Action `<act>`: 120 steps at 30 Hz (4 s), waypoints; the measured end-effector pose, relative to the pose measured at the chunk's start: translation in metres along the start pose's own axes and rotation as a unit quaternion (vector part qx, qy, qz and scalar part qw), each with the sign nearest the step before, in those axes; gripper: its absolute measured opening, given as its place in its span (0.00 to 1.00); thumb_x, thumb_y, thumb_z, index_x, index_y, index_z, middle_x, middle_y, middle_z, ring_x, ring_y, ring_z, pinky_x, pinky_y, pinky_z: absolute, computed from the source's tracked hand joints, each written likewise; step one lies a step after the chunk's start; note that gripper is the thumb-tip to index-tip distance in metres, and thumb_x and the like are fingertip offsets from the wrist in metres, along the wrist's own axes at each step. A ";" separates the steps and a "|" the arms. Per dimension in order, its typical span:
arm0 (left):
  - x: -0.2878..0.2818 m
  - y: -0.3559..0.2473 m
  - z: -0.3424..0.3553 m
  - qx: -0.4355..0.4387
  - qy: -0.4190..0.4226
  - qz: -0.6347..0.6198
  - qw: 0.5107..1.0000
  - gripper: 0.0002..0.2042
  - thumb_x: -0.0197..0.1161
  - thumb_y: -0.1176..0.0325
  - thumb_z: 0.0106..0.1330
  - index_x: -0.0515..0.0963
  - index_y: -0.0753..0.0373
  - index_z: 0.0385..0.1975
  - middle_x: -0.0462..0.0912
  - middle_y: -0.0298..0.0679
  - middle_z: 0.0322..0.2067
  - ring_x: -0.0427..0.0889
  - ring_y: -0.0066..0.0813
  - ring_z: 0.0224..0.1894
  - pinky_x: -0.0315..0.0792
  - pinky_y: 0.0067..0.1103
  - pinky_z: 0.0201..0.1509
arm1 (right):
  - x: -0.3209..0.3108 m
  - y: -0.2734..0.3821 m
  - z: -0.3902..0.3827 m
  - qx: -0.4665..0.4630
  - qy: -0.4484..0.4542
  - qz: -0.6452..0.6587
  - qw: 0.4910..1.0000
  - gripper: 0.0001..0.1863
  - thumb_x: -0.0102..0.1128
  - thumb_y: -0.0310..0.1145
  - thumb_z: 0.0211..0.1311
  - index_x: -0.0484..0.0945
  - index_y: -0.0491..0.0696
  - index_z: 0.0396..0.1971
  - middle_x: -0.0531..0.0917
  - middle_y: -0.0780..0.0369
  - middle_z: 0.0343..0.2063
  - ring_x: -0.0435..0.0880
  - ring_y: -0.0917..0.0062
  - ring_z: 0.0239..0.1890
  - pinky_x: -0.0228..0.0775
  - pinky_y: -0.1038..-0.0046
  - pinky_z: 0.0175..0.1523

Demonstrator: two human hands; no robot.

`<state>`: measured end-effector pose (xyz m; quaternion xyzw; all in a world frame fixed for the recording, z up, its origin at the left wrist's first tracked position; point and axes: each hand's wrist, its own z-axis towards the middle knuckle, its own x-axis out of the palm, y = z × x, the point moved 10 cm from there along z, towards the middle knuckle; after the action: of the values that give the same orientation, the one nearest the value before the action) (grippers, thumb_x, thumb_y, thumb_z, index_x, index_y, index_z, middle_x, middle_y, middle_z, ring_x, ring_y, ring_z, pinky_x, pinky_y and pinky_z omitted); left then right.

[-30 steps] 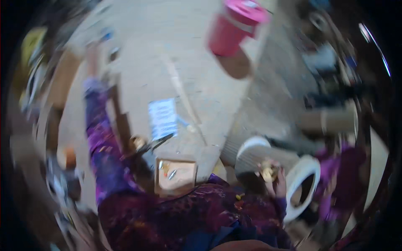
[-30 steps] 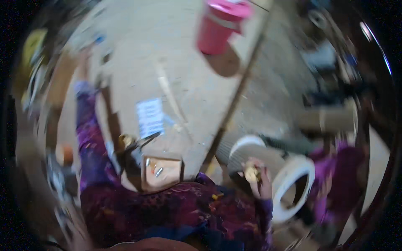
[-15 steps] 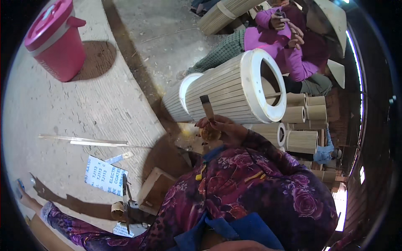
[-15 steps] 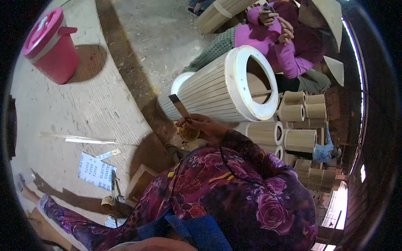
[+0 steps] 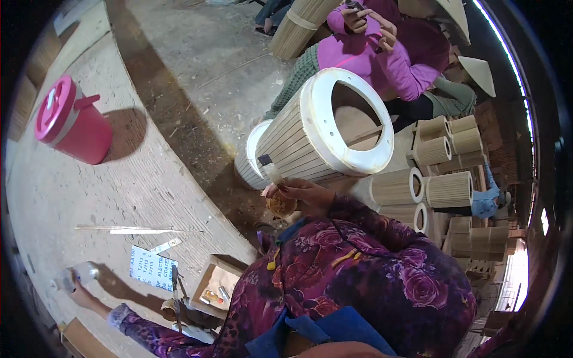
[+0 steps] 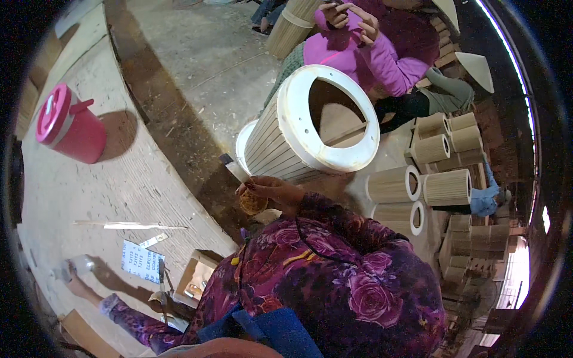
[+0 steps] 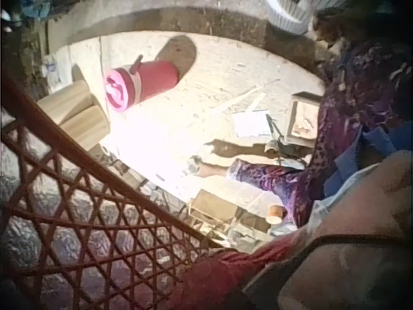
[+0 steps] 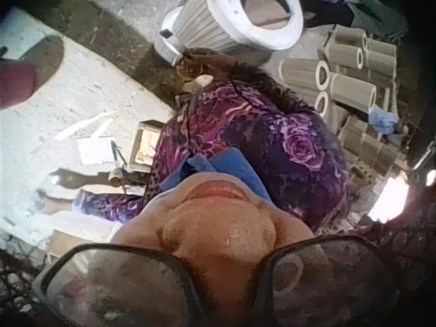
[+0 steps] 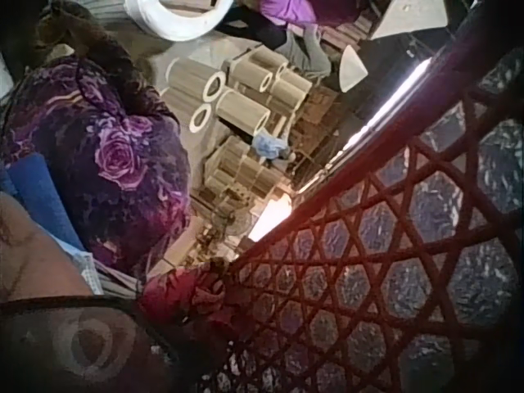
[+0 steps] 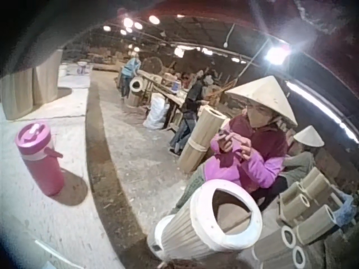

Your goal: Applying a gold-colored coating or sealant to the surface of a large cylindrical wooden structure using a brush.

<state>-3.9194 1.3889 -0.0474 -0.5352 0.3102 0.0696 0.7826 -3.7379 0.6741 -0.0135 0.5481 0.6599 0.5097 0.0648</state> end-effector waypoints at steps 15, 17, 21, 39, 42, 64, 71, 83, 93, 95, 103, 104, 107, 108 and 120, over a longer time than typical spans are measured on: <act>0.118 -0.136 -0.147 -0.004 0.151 -0.149 0.977 0.25 0.70 0.68 0.57 0.71 0.72 0.52 0.78 0.43 0.48 0.76 0.29 0.49 0.68 0.24 0.56 | -0.019 0.072 -0.026 -0.055 0.053 0.044 0.996 0.18 0.51 0.43 0.68 0.72 0.42 0.45 0.68 0.56 0.53 0.75 0.66 0.53 0.74 0.61 0.53; 0.126 -0.149 -0.159 0.013 0.171 -0.153 0.973 0.26 0.71 0.66 0.56 0.71 0.72 0.52 0.78 0.43 0.48 0.76 0.30 0.49 0.67 0.25 0.57 | -0.022 0.084 -0.032 -0.080 0.075 0.052 0.993 0.18 0.51 0.42 0.68 0.72 0.42 0.45 0.67 0.56 0.54 0.74 0.64 0.55 0.74 0.60 0.54; 0.122 -0.152 -0.169 0.004 0.153 -0.147 0.977 0.28 0.71 0.65 0.56 0.69 0.71 0.54 0.76 0.45 0.49 0.75 0.33 0.51 0.65 0.27 0.59 | -0.030 0.098 -0.046 -0.087 0.095 0.088 0.988 0.18 0.52 0.42 0.68 0.72 0.41 0.46 0.67 0.57 0.54 0.73 0.63 0.57 0.73 0.57 0.55; 0.143 -0.195 -0.180 0.055 0.193 -0.124 0.972 0.29 0.70 0.73 0.55 0.67 0.70 0.56 0.75 0.40 0.47 0.75 0.29 0.48 0.67 0.26 0.56 | -0.067 0.119 -0.082 -0.191 0.039 0.099 0.976 0.20 0.49 0.43 0.70 0.73 0.40 0.47 0.78 0.56 0.44 0.79 0.77 0.46 0.72 0.75 0.53; 0.138 -0.240 -0.208 0.044 0.212 -0.190 0.958 0.29 0.70 0.72 0.56 0.66 0.71 0.56 0.76 0.42 0.47 0.75 0.29 0.47 0.68 0.24 0.55 | -0.063 0.114 -0.083 -0.182 0.051 0.118 0.975 0.20 0.50 0.42 0.70 0.72 0.40 0.47 0.78 0.57 0.44 0.79 0.74 0.49 0.71 0.73 0.55; 0.169 -0.435 -0.478 0.103 0.446 -0.240 0.856 0.26 0.74 0.72 0.47 0.73 0.66 0.47 0.79 0.40 0.43 0.78 0.28 0.45 0.72 0.25 0.50 | -0.101 0.114 -0.159 -0.316 0.024 0.029 0.948 0.19 0.50 0.41 0.69 0.76 0.38 0.42 0.70 0.51 0.55 0.77 0.69 0.49 0.74 0.63 0.53; 0.162 -0.445 -0.491 0.102 0.460 -0.251 0.846 0.27 0.72 0.74 0.45 0.71 0.68 0.47 0.79 0.38 0.36 0.79 0.26 0.40 0.73 0.24 0.46 | -0.097 0.101 -0.178 -0.329 0.017 0.006 0.944 0.20 0.49 0.44 0.69 0.75 0.40 0.43 0.73 0.51 0.50 0.78 0.72 0.45 0.75 0.66 0.51; 0.142 -0.481 -0.489 0.256 0.449 -0.157 0.841 0.30 0.72 0.69 0.46 0.67 0.68 0.50 0.77 0.37 0.41 0.76 0.24 0.42 0.70 0.21 0.46 | -0.102 0.105 -0.169 -0.311 -0.007 0.051 0.949 0.21 0.49 0.44 0.69 0.74 0.39 0.44 0.73 0.54 0.48 0.77 0.73 0.48 0.76 0.67 0.50; 0.131 -0.502 -0.498 0.332 0.409 -0.097 0.844 0.30 0.71 0.71 0.48 0.67 0.69 0.52 0.77 0.40 0.41 0.76 0.25 0.43 0.70 0.22 0.49 | -0.101 0.122 -0.157 -0.246 0.035 0.116 0.962 0.19 0.46 0.43 0.72 0.74 0.41 0.48 0.79 0.65 0.40 0.76 0.84 0.43 0.66 0.81 0.50; 0.128 -0.505 -0.498 0.329 0.399 -0.075 0.852 0.29 0.71 0.71 0.48 0.67 0.69 0.52 0.77 0.40 0.41 0.76 0.25 0.44 0.69 0.22 0.49 | -0.100 0.122 -0.151 -0.236 0.034 0.119 0.964 0.20 0.46 0.43 0.72 0.75 0.41 0.48 0.79 0.65 0.39 0.76 0.84 0.42 0.67 0.81 0.50; 0.119 -0.502 -0.493 0.286 0.392 -0.078 0.871 0.27 0.72 0.72 0.50 0.67 0.68 0.50 0.76 0.38 0.41 0.76 0.24 0.43 0.70 0.21 0.47 | -0.100 0.125 -0.145 -0.231 0.022 0.106 0.967 0.21 0.49 0.46 0.71 0.76 0.41 0.46 0.79 0.65 0.37 0.76 0.87 0.41 0.65 0.83 0.49; 0.119 -0.497 -0.491 0.277 0.385 -0.082 0.877 0.27 0.72 0.72 0.50 0.67 0.68 0.50 0.77 0.38 0.41 0.76 0.24 0.43 0.70 0.21 0.47 | -0.100 0.125 -0.146 -0.227 0.024 0.120 0.966 0.21 0.49 0.46 0.70 0.76 0.41 0.46 0.79 0.66 0.38 0.76 0.86 0.42 0.65 0.83 0.49; 0.123 -0.488 -0.493 0.260 0.381 -0.097 0.882 0.27 0.72 0.71 0.50 0.67 0.68 0.50 0.77 0.39 0.41 0.76 0.24 0.43 0.71 0.21 0.47 | -0.102 0.123 -0.147 -0.219 0.013 0.124 0.968 0.21 0.50 0.46 0.70 0.76 0.41 0.46 0.79 0.65 0.39 0.76 0.86 0.43 0.65 0.82 0.50; 0.126 -0.487 -0.493 0.252 0.382 -0.105 0.883 0.27 0.72 0.71 0.50 0.67 0.68 0.50 0.77 0.39 0.41 0.77 0.24 0.43 0.71 0.21 0.47 | -0.103 0.125 -0.147 -0.219 0.015 0.115 0.969 0.21 0.50 0.46 0.70 0.76 0.41 0.46 0.79 0.65 0.39 0.75 0.86 0.43 0.65 0.82 0.50; 0.138 -0.477 -0.507 0.218 0.397 -0.118 0.884 0.29 0.73 0.71 0.49 0.67 0.68 0.51 0.76 0.40 0.43 0.77 0.26 0.44 0.71 0.22 0.48 | -0.110 0.124 -0.138 -0.223 0.031 0.086 0.971 0.20 0.47 0.41 0.72 0.73 0.39 0.49 0.78 0.61 0.40 0.78 0.82 0.41 0.72 0.78 0.48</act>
<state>-3.8074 0.7124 0.1350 -0.3665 0.5369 -0.3105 0.6936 -3.7022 0.4891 0.0922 0.5590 0.4817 0.6640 0.1206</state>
